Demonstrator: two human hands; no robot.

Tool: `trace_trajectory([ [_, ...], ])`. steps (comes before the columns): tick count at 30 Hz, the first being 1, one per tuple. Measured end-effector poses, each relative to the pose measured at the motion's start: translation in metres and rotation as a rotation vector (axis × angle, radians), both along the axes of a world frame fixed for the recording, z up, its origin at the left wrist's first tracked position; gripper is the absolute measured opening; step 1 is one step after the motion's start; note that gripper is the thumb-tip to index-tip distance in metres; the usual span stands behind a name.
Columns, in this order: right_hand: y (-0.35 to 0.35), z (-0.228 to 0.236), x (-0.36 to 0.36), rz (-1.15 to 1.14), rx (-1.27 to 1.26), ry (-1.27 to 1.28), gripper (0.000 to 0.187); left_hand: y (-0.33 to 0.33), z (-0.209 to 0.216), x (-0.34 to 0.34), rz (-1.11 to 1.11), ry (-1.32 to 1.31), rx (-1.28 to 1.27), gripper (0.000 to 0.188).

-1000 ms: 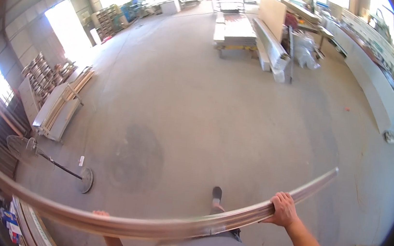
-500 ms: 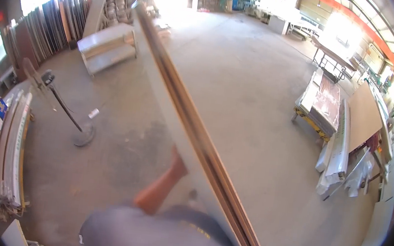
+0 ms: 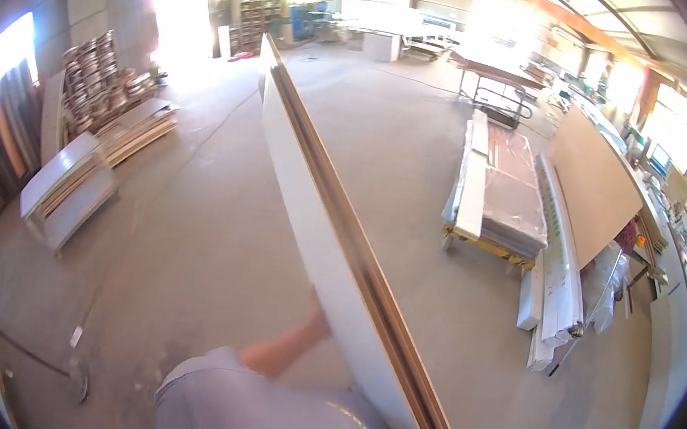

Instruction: The person carries long wooden boards across a workshop, places them on a table, and applies a green tape-like edging material by hand to the narrow sides of the boards.

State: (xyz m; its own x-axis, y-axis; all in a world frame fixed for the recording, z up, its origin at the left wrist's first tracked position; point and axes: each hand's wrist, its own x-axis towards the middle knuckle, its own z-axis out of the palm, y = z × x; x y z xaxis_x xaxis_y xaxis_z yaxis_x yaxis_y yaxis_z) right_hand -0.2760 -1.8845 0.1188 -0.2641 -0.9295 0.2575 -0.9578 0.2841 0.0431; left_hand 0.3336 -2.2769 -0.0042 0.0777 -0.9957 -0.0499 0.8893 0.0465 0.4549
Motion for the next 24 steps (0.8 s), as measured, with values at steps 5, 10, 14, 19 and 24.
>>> trace_trajectory([
  [5,-0.194,0.040,0.090,-0.103,0.026,-0.196,0.074,-0.211,0.022,0.041,-0.049,0.166,0.131,0.079],
  [10,-0.362,0.034,0.173,-0.163,0.106,-0.112,0.075,-0.459,-0.068,0.114,-0.016,-0.080,0.208,0.093],
  [14,-0.526,0.078,0.291,-0.327,0.209,-0.314,0.062,-0.596,-0.030,0.149,-0.209,-0.131,0.146,0.091],
  [19,-0.781,0.139,0.407,-0.555,0.351,-0.570,0.053,-0.844,-0.010,0.181,-0.268,0.012,0.178,0.085],
  [24,-0.940,0.045,0.425,-0.450,-0.128,-0.335,0.068,-1.049,-0.013,0.188,-0.334,-0.187,0.362,0.094],
])
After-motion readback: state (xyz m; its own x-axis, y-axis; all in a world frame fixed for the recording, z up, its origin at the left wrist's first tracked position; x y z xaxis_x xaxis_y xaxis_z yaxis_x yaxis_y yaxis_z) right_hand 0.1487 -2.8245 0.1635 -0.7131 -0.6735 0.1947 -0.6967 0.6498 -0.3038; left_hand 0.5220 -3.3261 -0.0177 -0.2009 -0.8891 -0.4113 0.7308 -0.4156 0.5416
